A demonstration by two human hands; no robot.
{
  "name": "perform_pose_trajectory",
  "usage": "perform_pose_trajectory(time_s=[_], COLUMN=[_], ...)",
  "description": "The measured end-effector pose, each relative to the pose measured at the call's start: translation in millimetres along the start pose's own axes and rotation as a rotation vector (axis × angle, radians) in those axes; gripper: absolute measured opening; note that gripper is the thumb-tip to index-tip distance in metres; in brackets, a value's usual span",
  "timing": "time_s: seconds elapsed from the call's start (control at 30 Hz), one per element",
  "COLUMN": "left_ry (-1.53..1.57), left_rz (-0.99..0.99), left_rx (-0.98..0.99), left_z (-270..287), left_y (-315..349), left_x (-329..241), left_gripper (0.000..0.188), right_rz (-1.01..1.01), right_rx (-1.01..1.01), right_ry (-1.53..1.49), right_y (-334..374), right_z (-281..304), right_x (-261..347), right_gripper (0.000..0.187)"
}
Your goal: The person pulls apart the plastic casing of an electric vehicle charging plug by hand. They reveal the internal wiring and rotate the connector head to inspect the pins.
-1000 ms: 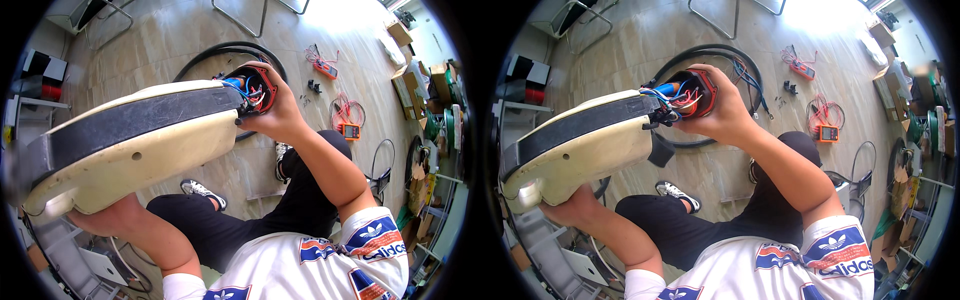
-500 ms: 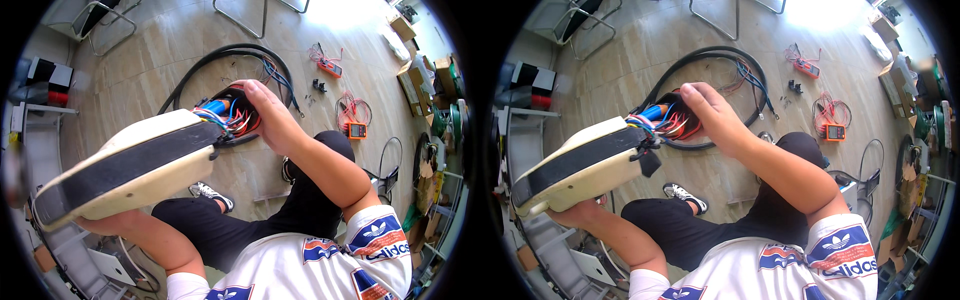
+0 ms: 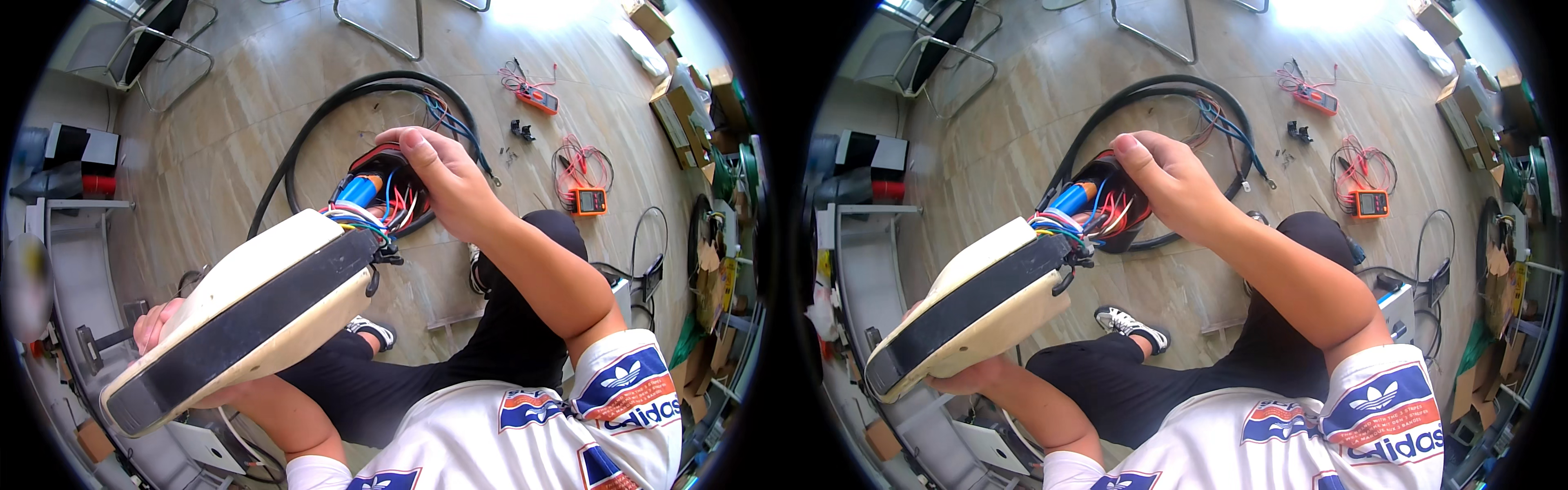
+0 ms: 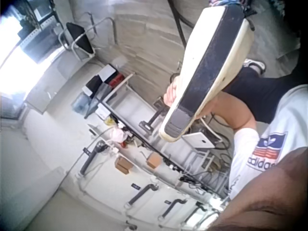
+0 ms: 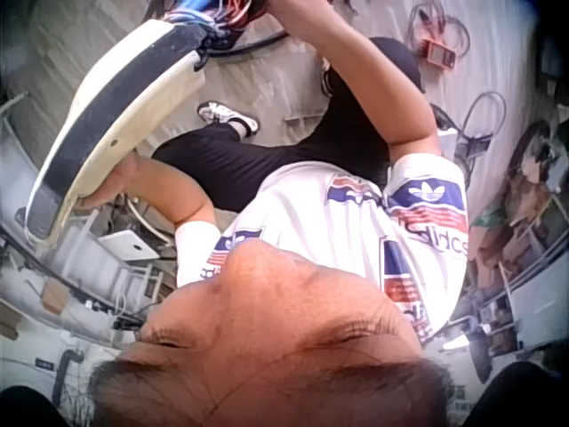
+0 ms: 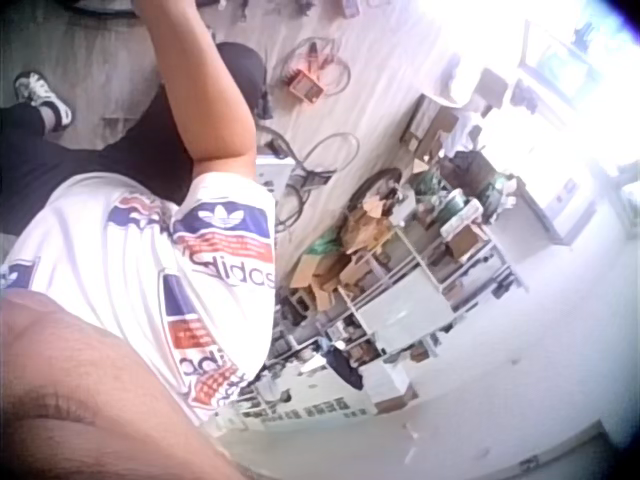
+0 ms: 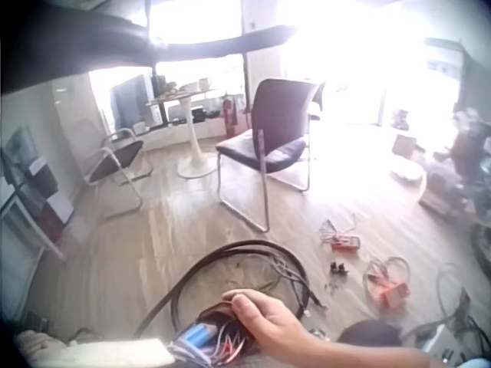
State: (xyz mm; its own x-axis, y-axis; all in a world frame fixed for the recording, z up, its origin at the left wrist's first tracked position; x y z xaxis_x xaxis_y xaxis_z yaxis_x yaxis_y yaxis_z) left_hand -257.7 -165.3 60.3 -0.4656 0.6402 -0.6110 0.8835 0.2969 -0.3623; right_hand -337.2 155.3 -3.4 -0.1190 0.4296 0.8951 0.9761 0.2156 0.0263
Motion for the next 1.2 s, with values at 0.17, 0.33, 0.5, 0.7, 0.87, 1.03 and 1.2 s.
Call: perform_pose_trajectory(time_s=[0.17, 0.33, 0.5, 0.7, 0.87, 1.03, 1.2], left_ry=[0.061, 0.029, 0.129, 0.15, 0.15, 0.197, 0.228], left_rz=[0.02, 0.105, 0.158, 0.102, 0.108, 0.129, 0.13], left_rx=[0.135, -0.239, 0.078, 0.057, 0.045, 0.03, -0.042], left_z=[13, -13, 25, 16, 20, 15, -3], left_y=[-3, -1, -4, 6, 1, -7, -18], left_x=[-5, 6, 9, 23, 20, 20, 33], left_gripper=[0.041, 0.022, 0.053, 0.056, 0.056, 0.052, 0.05], right_rz=[0.025, 0.007, -0.057, -0.322, -0.391, -0.342, -0.237], right_rx=[0.054, -0.065, -0.193, -0.166, -0.14, -0.172, -0.181], right_ry=[-0.056, -0.071, -0.204, -0.261, -0.229, -0.307, -0.433], right_y=[0, -1, -3, -12, 2, 19, 22], right_z=[-7, -6, -23, -11, -17, -16, -16], right_x=[-1, -16, -17, -13, -21, -33, -32], right_gripper=[0.048, 0.045, 0.066, 0.055, 0.054, 0.055, 0.046])
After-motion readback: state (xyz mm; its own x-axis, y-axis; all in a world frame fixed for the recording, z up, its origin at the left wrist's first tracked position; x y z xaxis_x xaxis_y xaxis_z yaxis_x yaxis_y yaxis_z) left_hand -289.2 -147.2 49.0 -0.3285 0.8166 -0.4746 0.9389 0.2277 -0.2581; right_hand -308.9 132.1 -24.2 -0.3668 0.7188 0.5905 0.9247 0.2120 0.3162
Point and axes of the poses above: each hand's wrist, its own y-axis away from the middle knuckle, its own z-axis out of the back of the hand, x = y × z, the point moved 1 cm from there along -y, towards the middle knuckle, and after that the axes turned 6 degrees about -y, right-handed, at the moved point
